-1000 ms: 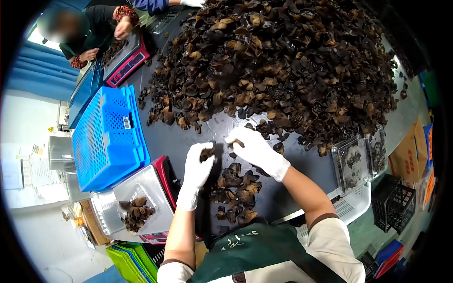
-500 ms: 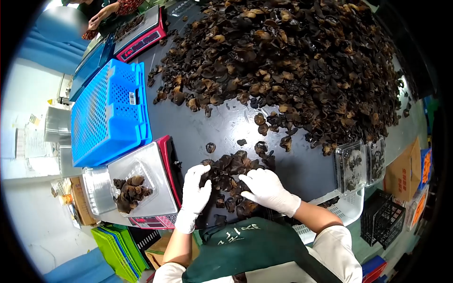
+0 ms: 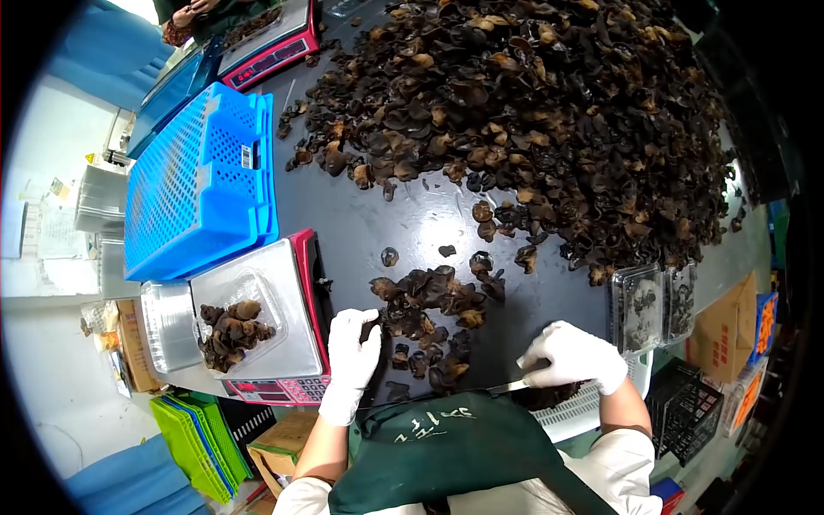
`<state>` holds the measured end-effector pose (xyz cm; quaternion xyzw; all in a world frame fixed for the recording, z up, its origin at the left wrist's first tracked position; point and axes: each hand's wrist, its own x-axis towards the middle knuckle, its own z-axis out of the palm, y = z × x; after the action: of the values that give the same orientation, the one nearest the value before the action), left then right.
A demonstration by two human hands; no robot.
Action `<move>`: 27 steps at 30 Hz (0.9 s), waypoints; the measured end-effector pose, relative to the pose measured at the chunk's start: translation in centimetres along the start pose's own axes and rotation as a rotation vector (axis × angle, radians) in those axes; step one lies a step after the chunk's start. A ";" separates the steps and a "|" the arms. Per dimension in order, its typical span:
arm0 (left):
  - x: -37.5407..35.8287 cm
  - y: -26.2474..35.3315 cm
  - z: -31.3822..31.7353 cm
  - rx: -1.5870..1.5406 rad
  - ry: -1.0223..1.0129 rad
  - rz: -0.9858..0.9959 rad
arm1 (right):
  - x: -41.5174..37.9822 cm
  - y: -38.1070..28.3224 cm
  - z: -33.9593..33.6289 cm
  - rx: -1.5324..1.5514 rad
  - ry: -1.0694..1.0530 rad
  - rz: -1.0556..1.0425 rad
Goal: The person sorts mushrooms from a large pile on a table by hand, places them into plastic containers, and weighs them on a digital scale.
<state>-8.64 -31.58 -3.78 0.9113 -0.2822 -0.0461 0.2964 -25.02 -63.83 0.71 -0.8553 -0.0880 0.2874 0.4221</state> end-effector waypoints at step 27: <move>-9.0 1.6 -2.5 -0.141 -0.512 -0.425 | 5.3 0.3 4.8 -0.139 0.720 -0.172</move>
<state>-16.31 -26.49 -1.62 0.8858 -0.1472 -0.3534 0.2621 -23.43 -58.75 -3.98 -0.9177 -0.0249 -0.0747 0.3894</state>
